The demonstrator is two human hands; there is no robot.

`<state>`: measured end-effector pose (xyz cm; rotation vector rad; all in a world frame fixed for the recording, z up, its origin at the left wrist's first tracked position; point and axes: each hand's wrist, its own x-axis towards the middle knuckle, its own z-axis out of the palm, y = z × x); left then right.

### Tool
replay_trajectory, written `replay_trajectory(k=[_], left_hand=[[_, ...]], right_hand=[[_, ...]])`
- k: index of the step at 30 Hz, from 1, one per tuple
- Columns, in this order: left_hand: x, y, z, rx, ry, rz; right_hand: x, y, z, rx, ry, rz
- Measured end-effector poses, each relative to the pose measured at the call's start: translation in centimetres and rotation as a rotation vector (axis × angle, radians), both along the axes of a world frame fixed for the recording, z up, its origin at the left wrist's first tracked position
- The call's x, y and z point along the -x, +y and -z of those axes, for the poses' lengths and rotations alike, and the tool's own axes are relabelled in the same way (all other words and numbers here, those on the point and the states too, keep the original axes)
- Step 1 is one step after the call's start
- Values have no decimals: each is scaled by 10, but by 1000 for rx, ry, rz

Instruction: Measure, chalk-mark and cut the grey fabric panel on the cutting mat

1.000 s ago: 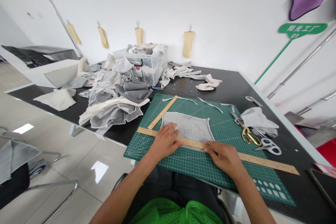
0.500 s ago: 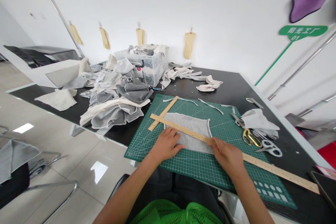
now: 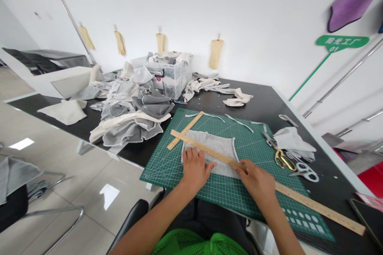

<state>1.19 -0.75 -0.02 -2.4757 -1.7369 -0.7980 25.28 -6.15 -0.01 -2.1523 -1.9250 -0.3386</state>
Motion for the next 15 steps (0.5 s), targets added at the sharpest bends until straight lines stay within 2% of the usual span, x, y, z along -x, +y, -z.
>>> replay_trajectory(k=[2, 4, 7, 9, 11, 13, 15], left_hand=[[-2, 0, 3, 21, -9, -10], [-1, 1, 6, 60, -2, 5], [4, 1, 5, 131, 11, 115], [10, 2, 1, 174, 11, 280], [15, 6, -4, 218, 9, 521], [20, 10, -9, 270, -2, 775], [25, 15, -13, 312, -35, 930]], right_hand=[[4, -4, -7, 6, -63, 20], [8, -7, -16, 10, -132, -21], [12, -9, -35, -3, -192, -106], [15, -10, -49, -34, -225, -112], [20, -9, -63, -66, -225, -98], [26, -7, -75, -55, -174, -117], [31, -4, -83, -6, -55, -162]])
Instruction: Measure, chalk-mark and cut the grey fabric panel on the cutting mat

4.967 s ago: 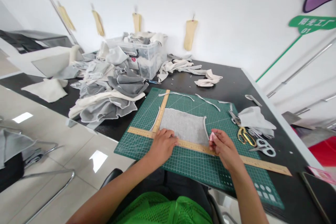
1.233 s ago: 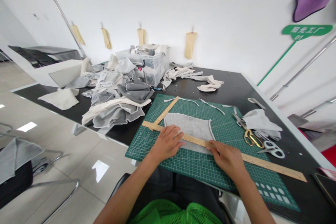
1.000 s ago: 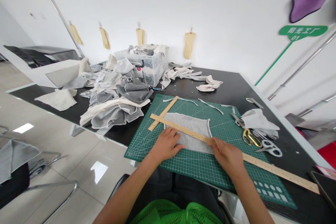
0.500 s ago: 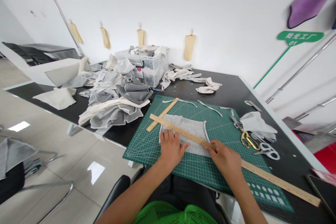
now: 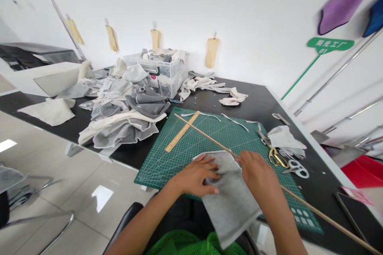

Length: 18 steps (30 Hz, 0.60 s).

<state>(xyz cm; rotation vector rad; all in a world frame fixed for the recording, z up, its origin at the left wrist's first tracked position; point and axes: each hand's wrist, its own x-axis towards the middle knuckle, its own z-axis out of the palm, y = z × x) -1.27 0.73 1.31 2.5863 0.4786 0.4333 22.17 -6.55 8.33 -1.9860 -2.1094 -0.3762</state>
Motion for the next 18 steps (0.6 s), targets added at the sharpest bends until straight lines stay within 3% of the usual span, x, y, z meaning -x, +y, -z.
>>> replay_trajectory(k=[2, 5, 9, 13, 15, 18], left_hand=[[2, 4, -1, 18, -35, 51], [3, 4, 2, -76, -70, -21], [-3, -6, 13, -385, -53, -184], [-7, -16, 18, -659, -169, -285], [-8, -17, 15, -659, -194, -370], [-7, -13, 8, -501, -99, -461]], right_hand=[[4, 5, -3, 98, 147, -69], [6, 13, 0, 284, 386, -181], [4, 24, 14, 398, 564, -253], [2, 32, 31, 457, 599, -318], [1, 35, 38, 495, 592, -346], [0, 40, 47, 508, 557, -359]])
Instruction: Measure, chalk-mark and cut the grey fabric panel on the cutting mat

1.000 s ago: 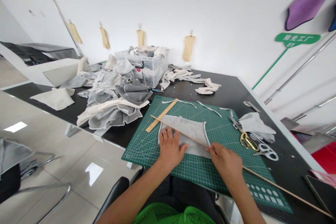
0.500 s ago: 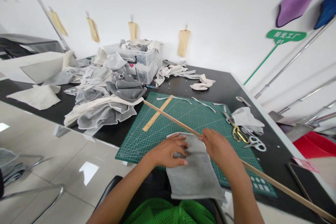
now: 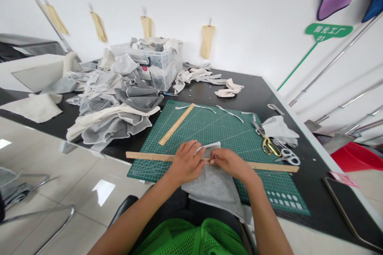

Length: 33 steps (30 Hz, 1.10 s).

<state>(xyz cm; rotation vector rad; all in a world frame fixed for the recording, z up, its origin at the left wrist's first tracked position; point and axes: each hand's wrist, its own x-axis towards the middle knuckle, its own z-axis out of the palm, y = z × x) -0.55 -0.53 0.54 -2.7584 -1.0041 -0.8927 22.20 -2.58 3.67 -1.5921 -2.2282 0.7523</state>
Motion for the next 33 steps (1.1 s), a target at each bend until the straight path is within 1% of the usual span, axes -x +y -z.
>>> replay_trajectory(k=[3, 5, 6, 7, 11, 13, 14, 16, 18, 21, 23, 25, 27, 28, 29, 31, 32, 33], left_hand=[[0, 4, -3, 159, 110, 16], [-1, 5, -2, 196, 159, 30], [-1, 5, 0, 198, 163, 15], [-2, 5, 2, 194, 154, -23], [-2, 8, 9, 182, 114, -268], [-1, 10, 10, 192, 127, -335], [0, 11, 10, 198, 137, -337], [0, 10, 10, 209, 156, -285], [0, 6, 11, 225, 166, -197], [-1, 0, 14, 257, 169, -95], [-2, -3, 16, 273, 165, -69], [-3, -3, 15, 272, 152, -76], [-4, -3, 12, 241, 133, -79], [-4, -3, 9, 215, 128, -54], [-5, -3, 5, 187, 129, -3], [-7, -4, -1, 153, 168, 172], [-8, -6, -3, 156, 201, 265], [-9, -7, -4, 174, 231, 331]], right_hand=[[-1, 3, 3, -31, -35, -8], [0, 3, 4, -45, -69, -3], [0, 3, 3, -55, -88, 7], [1, 2, 2, -65, -108, 20], [7, -2, -3, -71, -187, 41], [10, -5, -8, -52, -244, 26], [11, -8, -10, -42, -278, 22], [12, -14, -14, -13, -350, 29], [12, -21, -17, 25, -408, 50], [12, -26, -17, 31, -464, 97], [11, -24, -15, 7, -483, 131], [10, -18, -12, -9, -492, 167], [8, -12, -9, -22, -497, 201], [7, -10, -8, -32, -497, 216], [6, -8, -6, -43, -492, 227], [5, -5, -3, -65, -471, 233], [4, -5, -2, -75, -460, 233], [4, -4, 0, -81, -452, 235]])
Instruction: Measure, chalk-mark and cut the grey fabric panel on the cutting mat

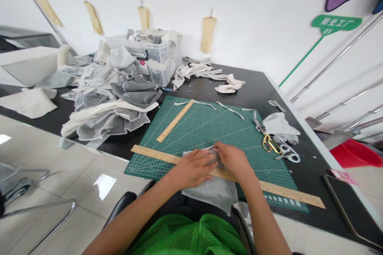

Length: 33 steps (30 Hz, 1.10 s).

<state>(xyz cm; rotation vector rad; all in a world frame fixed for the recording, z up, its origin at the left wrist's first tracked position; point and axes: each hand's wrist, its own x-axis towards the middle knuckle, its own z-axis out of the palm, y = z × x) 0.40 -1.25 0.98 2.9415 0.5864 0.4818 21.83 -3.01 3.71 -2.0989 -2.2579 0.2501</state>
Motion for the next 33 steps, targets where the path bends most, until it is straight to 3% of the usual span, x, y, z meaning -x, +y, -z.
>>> replay_trajectory(k=[2, 7, 13, 19, 29, 33], left_hand=[[-3, -3, 1, 51, 31, 3], [-6, -8, 16, 69, -55, -305], [-4, 0, 27, 86, -37, -459], [-2, 8, 31, 82, -36, -467], [0, 15, 24, 58, -61, -489], [0, 15, 24, 44, -72, -503]], right_hand=[[0, 1, 2, -3, 2, 8], [1, -1, -1, 7, 16, 15], [-9, -12, -9, 88, 134, -32], [-19, -21, -6, 195, 172, 7], [-6, -13, -8, 28, 10, -88], [-8, -3, 2, -42, -57, -18]])
